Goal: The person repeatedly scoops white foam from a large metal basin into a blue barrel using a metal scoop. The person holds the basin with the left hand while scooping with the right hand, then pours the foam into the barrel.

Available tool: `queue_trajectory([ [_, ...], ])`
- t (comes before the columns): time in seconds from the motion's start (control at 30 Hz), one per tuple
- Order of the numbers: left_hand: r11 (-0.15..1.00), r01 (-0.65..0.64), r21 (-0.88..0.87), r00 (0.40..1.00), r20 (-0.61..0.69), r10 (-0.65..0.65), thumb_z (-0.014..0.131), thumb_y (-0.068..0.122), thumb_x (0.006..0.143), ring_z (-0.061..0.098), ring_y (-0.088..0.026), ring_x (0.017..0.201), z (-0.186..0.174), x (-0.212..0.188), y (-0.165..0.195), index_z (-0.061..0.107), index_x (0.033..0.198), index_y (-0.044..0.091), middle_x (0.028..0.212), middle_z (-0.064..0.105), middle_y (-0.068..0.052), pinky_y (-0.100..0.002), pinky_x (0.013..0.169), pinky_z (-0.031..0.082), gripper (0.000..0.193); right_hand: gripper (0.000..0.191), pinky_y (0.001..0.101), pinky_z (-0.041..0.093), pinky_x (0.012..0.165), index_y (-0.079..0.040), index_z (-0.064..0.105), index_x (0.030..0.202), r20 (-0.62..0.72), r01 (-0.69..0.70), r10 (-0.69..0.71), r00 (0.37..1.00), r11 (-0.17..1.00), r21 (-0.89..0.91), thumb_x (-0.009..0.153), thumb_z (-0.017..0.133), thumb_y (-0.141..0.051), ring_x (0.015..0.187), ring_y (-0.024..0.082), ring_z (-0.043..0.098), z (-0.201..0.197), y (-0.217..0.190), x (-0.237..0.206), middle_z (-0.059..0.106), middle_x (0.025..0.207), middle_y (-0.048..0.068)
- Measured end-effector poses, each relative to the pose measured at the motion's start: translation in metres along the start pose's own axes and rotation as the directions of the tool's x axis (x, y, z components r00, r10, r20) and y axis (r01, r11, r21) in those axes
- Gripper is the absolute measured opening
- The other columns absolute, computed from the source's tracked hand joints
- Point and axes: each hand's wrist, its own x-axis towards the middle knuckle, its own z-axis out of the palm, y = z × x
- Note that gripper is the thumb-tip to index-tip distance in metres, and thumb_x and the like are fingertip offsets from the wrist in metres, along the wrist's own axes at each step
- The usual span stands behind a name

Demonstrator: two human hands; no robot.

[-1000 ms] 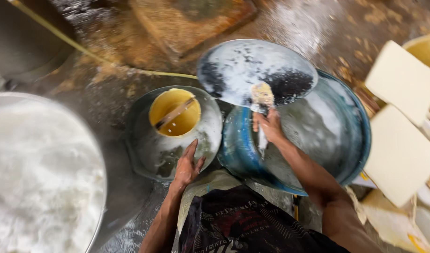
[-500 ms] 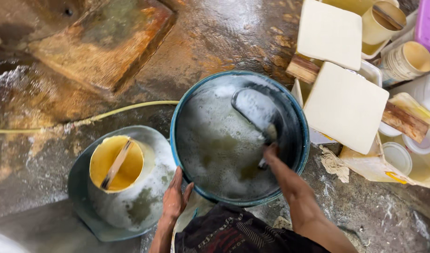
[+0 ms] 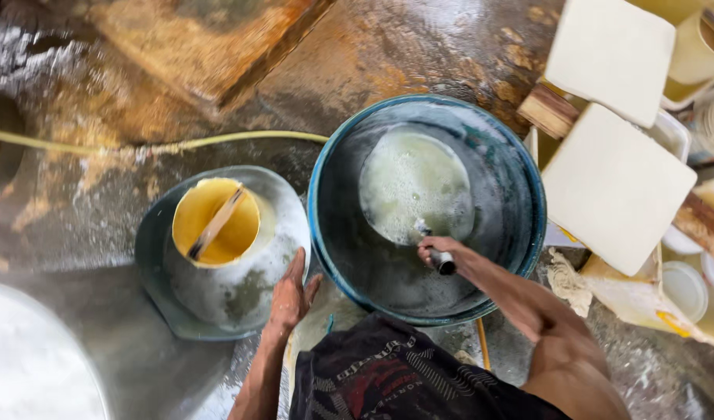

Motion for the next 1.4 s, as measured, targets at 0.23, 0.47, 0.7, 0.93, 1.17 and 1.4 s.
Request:
queue_trajectory([
  [0.23, 0.960, 0.266, -0.090, 0.934, -0.223, -0.280, 0.074, 0.023, 0.088, 0.054, -0.044, 0.131, -0.045, -0.066, -0.056, 0.041, 0.151, -0.003, 0.144, 0.054, -0.029, -0.045, 0.108, 0.046, 0.076, 0.031, 0.0263, 0.045, 0.040, -0.007, 0.046, 0.073, -0.008, 0.017, -0.021, 1.000, 0.950, -0.311, 0.102, 0.049, -0.018, 0.047, 0.013, 0.051, 0.036, -0.027, -0.070, 0.048, 0.061, 0.003],
  [0.47, 0.881, 0.462, -0.099, 0.700, -0.569, -0.431, 0.074, 0.021, 0.089, 0.050, -0.045, 0.136, -0.114, -0.189, -0.142, 0.043, 0.148, -0.007, 0.149, 0.050, -0.030, -0.045, 0.111, 0.043, 0.072, 0.027, 0.0281, 0.042, 0.033, -0.008, 0.050, 0.076, -0.027, -0.167, 0.193, 0.981, 0.764, -0.624, 0.097, 0.051, -0.026, 0.043, 0.012, 0.051, 0.116, -0.044, -0.055, 0.051, 0.057, 0.000],
  [0.7, 0.680, 0.706, -0.200, 0.427, -0.645, -0.633, 0.070, 0.024, 0.090, 0.050, -0.041, 0.138, -0.177, -0.330, -0.220, 0.041, 0.149, -0.004, 0.148, 0.053, -0.026, -0.049, 0.115, 0.041, 0.072, 0.019, 0.0212, 0.043, 0.041, -0.001, 0.053, 0.101, -0.221, -0.489, 0.437, 0.872, 0.780, -0.390, 0.093, 0.054, -0.018, 0.052, 0.004, 0.049, 0.250, -0.004, 0.057, 0.053, 0.071, -0.002],
  [0.93, 0.572, 0.766, -0.294, 0.252, -0.681, -0.687, 0.067, 0.030, 0.096, 0.048, -0.042, 0.138, -0.193, -0.415, -0.262, 0.045, 0.147, -0.004, 0.147, 0.052, -0.028, -0.055, 0.115, 0.033, 0.065, 0.018, 0.0261, 0.040, 0.035, -0.004, 0.057, 0.093, -0.252, -0.454, 0.468, 0.847, 0.392, -0.800, 0.092, 0.053, -0.022, 0.047, 0.008, 0.050, 0.430, 0.083, 0.157, 0.051, 0.063, -0.003],
  [1.17, 0.628, 0.671, -0.393, 0.129, -0.772, -0.622, 0.062, 0.022, 0.096, 0.052, -0.046, 0.135, -0.220, -0.438, -0.273, 0.047, 0.146, -0.006, 0.144, 0.053, -0.030, -0.048, 0.111, 0.043, 0.058, 0.024, 0.0334, 0.051, 0.049, -0.004, 0.053, 0.076, 0.026, -0.132, 0.528, 0.849, 0.260, -0.956, 0.097, 0.052, -0.015, 0.051, 0.019, 0.058, 0.572, 0.177, 0.217, 0.055, 0.062, 0.006],
  [1.4, 0.378, 0.660, -0.650, 0.032, -0.478, -0.878, 0.045, 0.008, 0.099, 0.069, -0.039, 0.095, -0.251, -0.414, -0.293, 0.061, 0.110, -0.009, 0.106, 0.069, -0.031, -0.048, 0.083, 0.058, 0.026, 0.031, 0.0382, 0.043, 0.039, 0.003, 0.061, 0.063, 0.182, 0.175, 0.236, 0.954, 0.050, -0.983, 0.090, 0.059, -0.012, 0.044, 0.025, 0.058, 0.666, 0.224, 0.235, 0.062, 0.057, 0.016],
])
